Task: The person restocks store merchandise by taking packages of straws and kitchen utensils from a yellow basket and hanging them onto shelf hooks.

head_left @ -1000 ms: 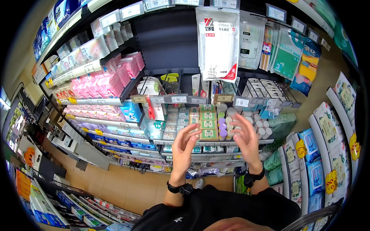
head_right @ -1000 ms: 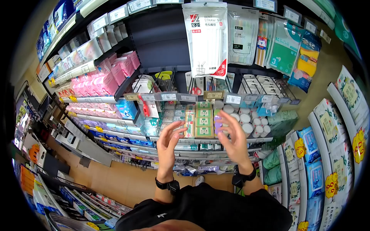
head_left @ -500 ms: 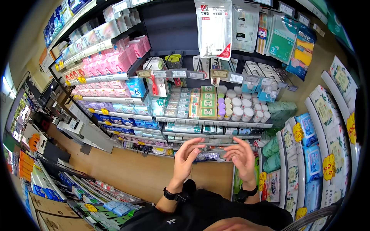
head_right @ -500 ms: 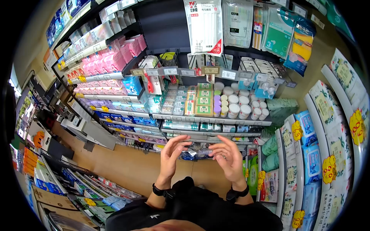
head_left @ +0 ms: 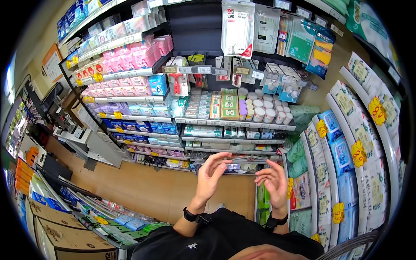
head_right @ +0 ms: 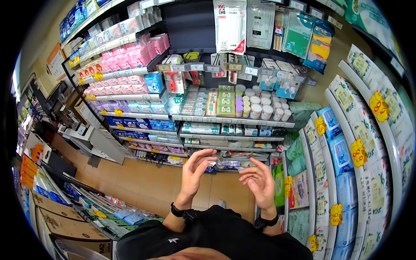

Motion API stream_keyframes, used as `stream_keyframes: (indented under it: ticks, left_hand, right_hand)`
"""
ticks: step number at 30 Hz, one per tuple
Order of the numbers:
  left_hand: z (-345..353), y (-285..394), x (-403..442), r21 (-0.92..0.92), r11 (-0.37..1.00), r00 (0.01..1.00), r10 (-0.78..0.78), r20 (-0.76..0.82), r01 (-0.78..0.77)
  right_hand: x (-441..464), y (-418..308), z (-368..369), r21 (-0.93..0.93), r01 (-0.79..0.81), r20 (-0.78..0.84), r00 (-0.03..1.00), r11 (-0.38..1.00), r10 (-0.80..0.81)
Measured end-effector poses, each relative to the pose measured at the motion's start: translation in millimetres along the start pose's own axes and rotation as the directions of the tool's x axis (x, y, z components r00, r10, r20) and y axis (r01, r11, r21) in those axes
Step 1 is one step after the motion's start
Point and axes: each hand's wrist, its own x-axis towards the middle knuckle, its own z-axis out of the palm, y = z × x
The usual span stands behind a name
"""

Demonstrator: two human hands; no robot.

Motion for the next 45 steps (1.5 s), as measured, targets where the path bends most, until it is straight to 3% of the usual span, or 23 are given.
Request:
stream_keyframes:
  ticks: [7,15,17,20,26,35,38,41,43,45]
  left_hand:
    - [5.7,14.3,-65.8,0.016,1.000,1.000,-0.004,0.017,0.004]
    - [47.3,9.1,-142.7,-0.007,0.992,0.957,-0.119,0.265,0.126]
    - [70.0,2.6,-159.1,-0.033,0.982,0.925,-0.162,0.345,0.184]
    - [102.8,-2.0,-183.1,-0.040,0.964,0.823,-0.202,0.531,0.262]
    - [176.1,-2.4,-230.8,0.015,0.941,0.545,-0.208,0.812,0.338]
    - [308.4,-7.7,-318.0,0.122,0.894,0.106,-0.185,0.977,0.430]
    - [363.3,-17.1,-353.8,0.151,0.916,-0.023,-0.153,0.988,0.372]
    - [427.6,-27.1,-388.9,0.162,0.935,-0.091,-0.140,0.986,0.315]
    - [473.5,-27.8,-409.3,0.066,0.984,-0.104,-0.049,0.993,0.163]
    - [520.3,-34.7,-431.8,0.105,0.987,-0.139,-0.088,0.986,0.118]
  right_hand:
    - [-80.0,-30.5,42.6,-0.034,0.013,-0.049,0.999,0.999,-0.014]
    - [-206.0,-76.5,72.9,-0.141,0.002,-0.269,0.962,0.990,-0.040]
    - [-240.6,-93.7,79.5,-0.183,-0.019,-0.391,0.919,0.983,-0.055]
    - [-290.5,-114.9,84.4,-0.219,-0.019,-0.506,0.857,0.976,-0.097]
    - [-376.8,-145.9,98.8,-0.316,-0.009,-0.736,0.633,0.949,-0.239]
    - [-495.4,-184.0,91.9,-0.447,-0.026,-0.857,0.301,0.894,-0.419]
    - [-535.3,-199.7,75.0,-0.461,-0.060,-0.873,0.211,0.885,-0.440]
    - [-577.9,-220.6,51.4,-0.486,-0.093,-0.867,0.173,0.869,-0.467]
    - [-602.9,-234.9,35.4,-0.476,-0.093,-0.876,0.135,0.874,-0.463]
    - [-629.8,-245.2,19.5,-0.520,-0.129,-0.854,0.101,0.845,-0.510]
